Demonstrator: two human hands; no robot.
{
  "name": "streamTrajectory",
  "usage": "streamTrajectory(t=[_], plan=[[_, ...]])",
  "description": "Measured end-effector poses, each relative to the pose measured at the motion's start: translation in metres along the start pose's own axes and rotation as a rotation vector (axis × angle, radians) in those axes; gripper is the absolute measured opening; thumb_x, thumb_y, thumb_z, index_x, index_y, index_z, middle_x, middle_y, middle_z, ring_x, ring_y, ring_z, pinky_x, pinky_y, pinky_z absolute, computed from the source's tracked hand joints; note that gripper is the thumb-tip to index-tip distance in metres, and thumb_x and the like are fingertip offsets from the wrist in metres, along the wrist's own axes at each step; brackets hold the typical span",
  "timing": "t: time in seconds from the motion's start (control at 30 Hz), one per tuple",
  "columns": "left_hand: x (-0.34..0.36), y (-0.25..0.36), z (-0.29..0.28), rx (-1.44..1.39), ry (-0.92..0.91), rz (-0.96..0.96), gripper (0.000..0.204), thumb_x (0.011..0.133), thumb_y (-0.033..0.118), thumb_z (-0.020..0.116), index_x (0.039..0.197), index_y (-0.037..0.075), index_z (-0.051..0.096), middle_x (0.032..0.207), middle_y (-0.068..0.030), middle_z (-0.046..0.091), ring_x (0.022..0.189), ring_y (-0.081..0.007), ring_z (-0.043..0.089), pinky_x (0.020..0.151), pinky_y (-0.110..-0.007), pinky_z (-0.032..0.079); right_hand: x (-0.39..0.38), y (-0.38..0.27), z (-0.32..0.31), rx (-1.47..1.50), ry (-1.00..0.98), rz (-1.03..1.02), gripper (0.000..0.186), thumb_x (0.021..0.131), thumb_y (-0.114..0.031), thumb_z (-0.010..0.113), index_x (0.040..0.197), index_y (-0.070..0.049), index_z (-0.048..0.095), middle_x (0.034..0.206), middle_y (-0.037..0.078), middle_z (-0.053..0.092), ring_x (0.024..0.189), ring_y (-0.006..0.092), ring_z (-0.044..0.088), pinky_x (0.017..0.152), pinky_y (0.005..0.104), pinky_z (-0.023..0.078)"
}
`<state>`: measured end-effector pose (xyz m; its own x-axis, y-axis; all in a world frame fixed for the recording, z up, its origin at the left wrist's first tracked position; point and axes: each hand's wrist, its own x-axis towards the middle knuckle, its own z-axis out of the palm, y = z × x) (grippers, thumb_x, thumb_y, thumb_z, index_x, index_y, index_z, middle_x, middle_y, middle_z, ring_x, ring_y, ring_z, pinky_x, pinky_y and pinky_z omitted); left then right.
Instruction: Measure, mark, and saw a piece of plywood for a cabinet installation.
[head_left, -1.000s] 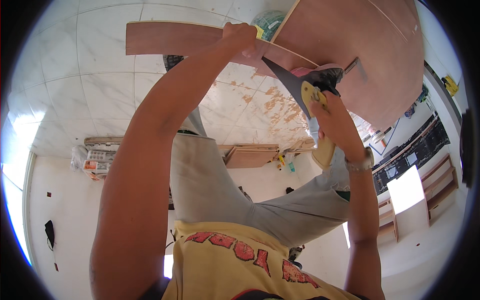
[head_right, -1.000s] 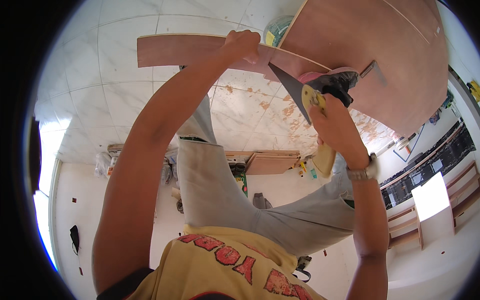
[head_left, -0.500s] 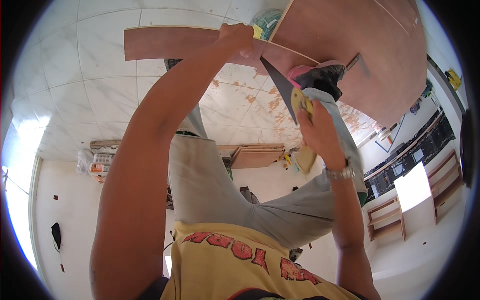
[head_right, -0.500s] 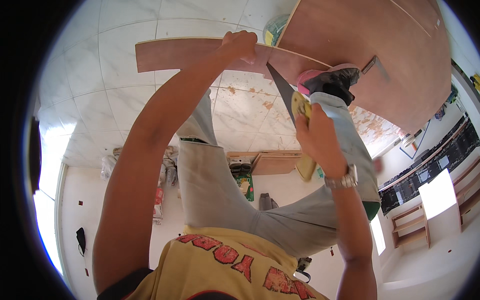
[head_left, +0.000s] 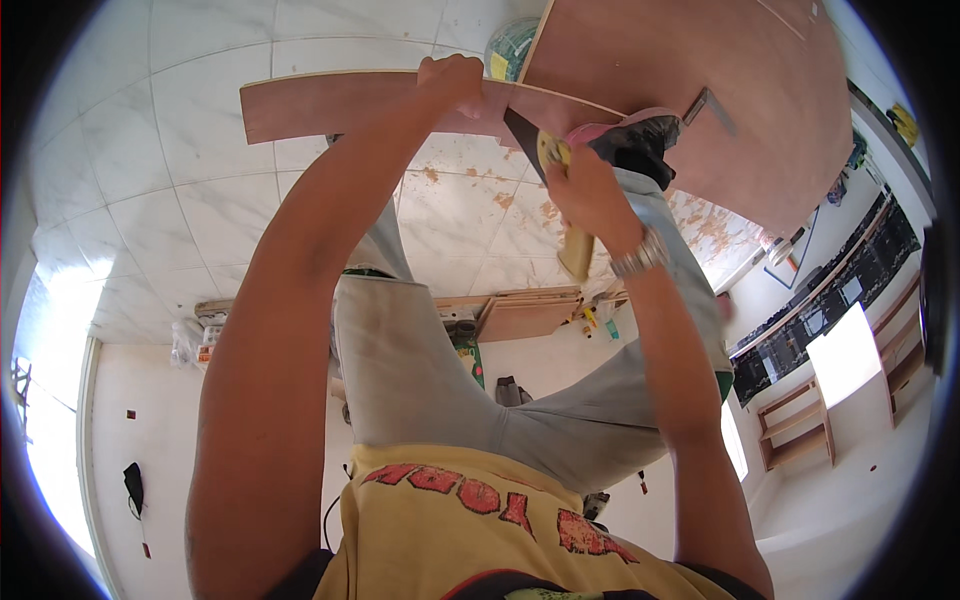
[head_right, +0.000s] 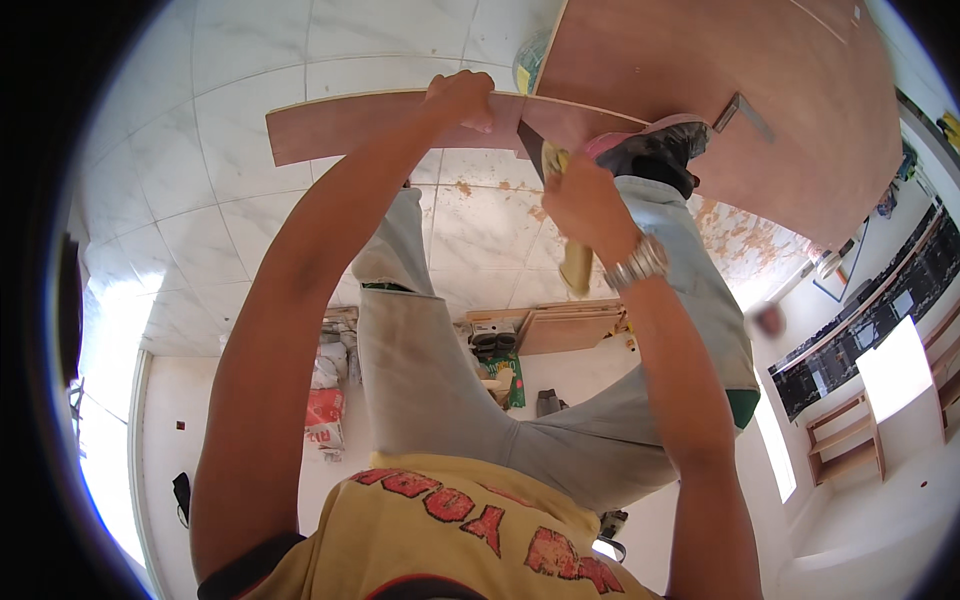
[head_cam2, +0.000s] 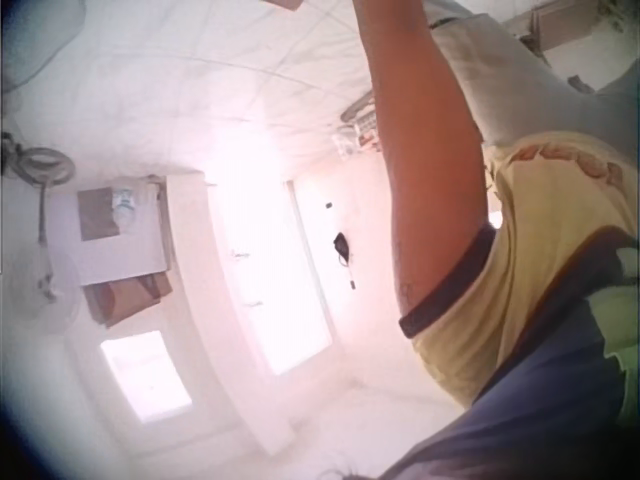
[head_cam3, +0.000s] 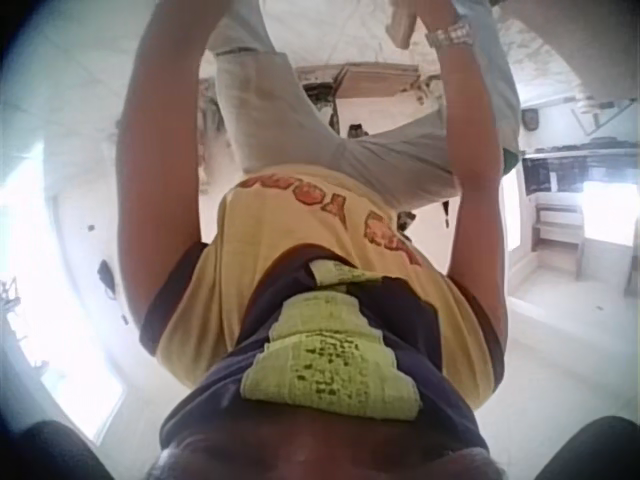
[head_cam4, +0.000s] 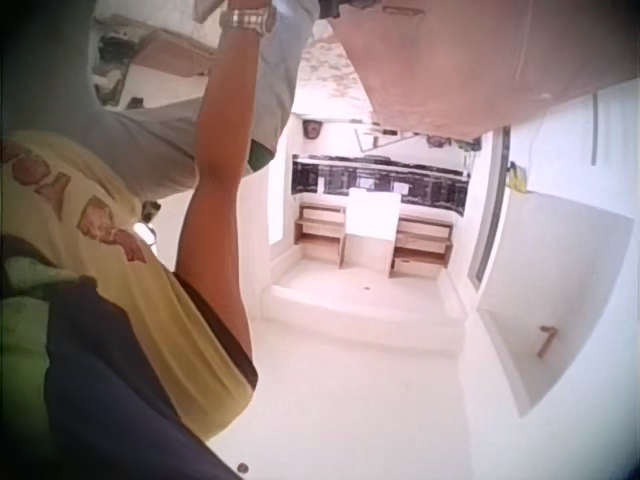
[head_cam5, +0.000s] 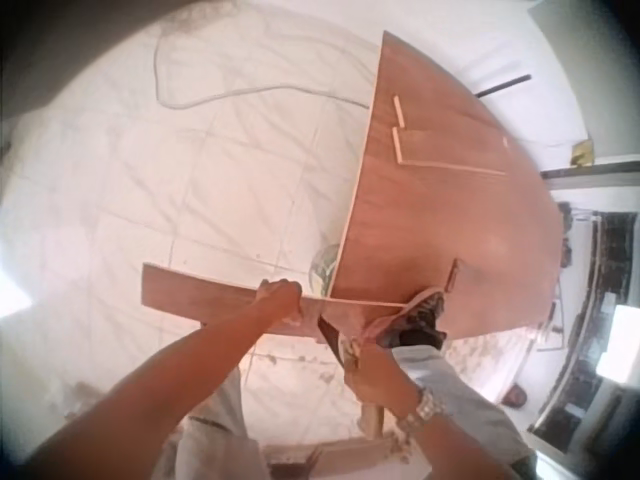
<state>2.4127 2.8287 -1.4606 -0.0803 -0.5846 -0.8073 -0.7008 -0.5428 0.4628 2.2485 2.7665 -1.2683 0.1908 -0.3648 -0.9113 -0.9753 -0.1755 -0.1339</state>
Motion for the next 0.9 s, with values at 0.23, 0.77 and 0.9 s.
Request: streamTrajectory(t=[0.23, 0.77, 0.9], plan=[[-0.006, -0.010, 0.012, 0.005, 0.038, -0.014, 0.051, 0.068, 0.028, 0.085, 0.114, 0.009, 0.071, 0.114, -0.0098, 0.074, 0.114, -0.0275, 0.068, 0.096, -0.044, 0.050, 0.028, -0.002, 0.004, 0.005, -0.126, -0.033, 0.034, 0.094, -0.019, 0.054, 0.100, 0.014, 0.058, 0.076, 0.024, 0.069, 0.057, 0.0304, 0.072, 0.053, 0.0425, 0.056], [0.001, -0.007, 0.004, 0.025, -0.071, -0.052, 0.063, 0.071, 0.034, 0.084, 0.128, 0.012, 0.067, 0.120, -0.0105, 0.073, 0.121, -0.0277, 0.065, 0.100, -0.047, 0.048, -0.079, 0.006, 0.021, -0.104, 0.162, -0.029, 0.032, 0.099, -0.023, 0.057, 0.107, 0.006, 0.050, 0.084, 0.033, 0.068, 0.082, 0.0510, 0.068, 0.072, 0.0577, 0.055], [0.017, -0.009, -0.002, 0.026, -0.058, 0.019, 0.050, 0.077, 0.036, 0.080, 0.116, 0.007, 0.072, 0.119, -0.0143, 0.073, 0.115, -0.0297, 0.068, 0.097, -0.049, 0.050, -0.196, -0.001, -0.037, 0.038, 0.115, 0.046, 0.028, 0.098, -0.017, 0.058, 0.114, 0.006, 0.051, 0.081, 0.031, 0.067, 0.076, 0.0494, 0.068, 0.067, 0.0544, 0.053]])
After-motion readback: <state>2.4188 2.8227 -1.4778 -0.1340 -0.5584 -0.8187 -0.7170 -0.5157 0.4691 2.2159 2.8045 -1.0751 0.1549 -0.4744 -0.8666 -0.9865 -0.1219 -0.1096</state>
